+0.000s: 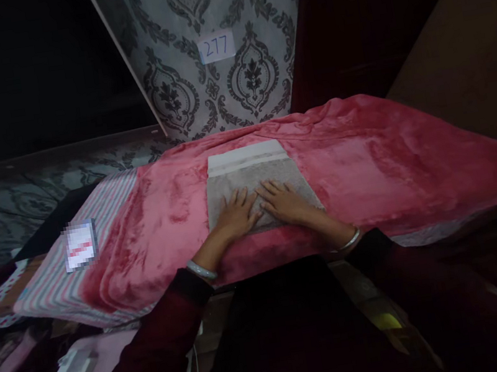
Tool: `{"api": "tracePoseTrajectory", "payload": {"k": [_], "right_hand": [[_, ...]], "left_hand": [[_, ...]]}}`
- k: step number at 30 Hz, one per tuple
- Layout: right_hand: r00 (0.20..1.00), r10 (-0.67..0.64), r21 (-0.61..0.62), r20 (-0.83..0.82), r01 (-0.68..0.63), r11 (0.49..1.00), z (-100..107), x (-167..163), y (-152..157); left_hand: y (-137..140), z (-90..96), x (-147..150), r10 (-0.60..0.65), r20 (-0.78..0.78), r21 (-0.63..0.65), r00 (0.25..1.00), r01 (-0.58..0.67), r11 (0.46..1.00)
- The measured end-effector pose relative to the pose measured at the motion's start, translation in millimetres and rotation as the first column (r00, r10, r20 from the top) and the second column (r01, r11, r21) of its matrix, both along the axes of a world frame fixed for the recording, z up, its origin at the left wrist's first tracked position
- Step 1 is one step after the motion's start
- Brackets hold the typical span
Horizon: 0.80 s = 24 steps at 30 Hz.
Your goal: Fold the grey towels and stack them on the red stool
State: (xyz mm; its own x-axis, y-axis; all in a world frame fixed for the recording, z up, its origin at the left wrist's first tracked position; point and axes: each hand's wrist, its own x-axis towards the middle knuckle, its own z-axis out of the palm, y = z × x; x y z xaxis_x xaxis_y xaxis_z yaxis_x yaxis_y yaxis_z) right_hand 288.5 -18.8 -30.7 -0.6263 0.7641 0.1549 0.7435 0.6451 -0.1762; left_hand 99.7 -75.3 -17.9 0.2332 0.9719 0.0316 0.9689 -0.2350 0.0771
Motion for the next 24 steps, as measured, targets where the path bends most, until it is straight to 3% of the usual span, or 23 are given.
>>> {"api": "tracePoseTrajectory", "payload": {"k": [3,7,12,18,21,24], "right_hand": [[1.0,-0.012,0.028,0.01,0.012,1.0,-11,-1,-11],[1.0,-0.022,0.019,0.007,0.021,1.0,-16,13,-14],[0.996,-0.088,0.019,-0.025,0.089,0.996,-24,41,-20],[0.974,-0.151,-0.026,-0.167,0.149,0.988,-48,82,-25],[0.932,-0.176,-0.099,-0.317,0.152,0.983,-55,97,-19],[0.803,-0.279,-0.248,-0.526,0.169,0.954,-55,104,-9]], "left_hand": [[-8,-12.9,6,0.029,-0.008,-0.015,1.0,-0.029,0.999],[-16,-15.7,-4,0.016,-0.02,0.021,1.0,-0.016,1.0],[-37,-15.4,-21,0.048,-0.06,0.07,0.997,-0.044,0.997],[-71,-26.5,-49,0.11,-0.036,0.123,0.993,-0.105,0.987],[-80,-31.4,-60,0.135,0.027,0.148,0.99,-0.138,0.979],[-83,-28.6,-60,0.166,0.059,0.178,0.984,-0.174,0.968]]}}
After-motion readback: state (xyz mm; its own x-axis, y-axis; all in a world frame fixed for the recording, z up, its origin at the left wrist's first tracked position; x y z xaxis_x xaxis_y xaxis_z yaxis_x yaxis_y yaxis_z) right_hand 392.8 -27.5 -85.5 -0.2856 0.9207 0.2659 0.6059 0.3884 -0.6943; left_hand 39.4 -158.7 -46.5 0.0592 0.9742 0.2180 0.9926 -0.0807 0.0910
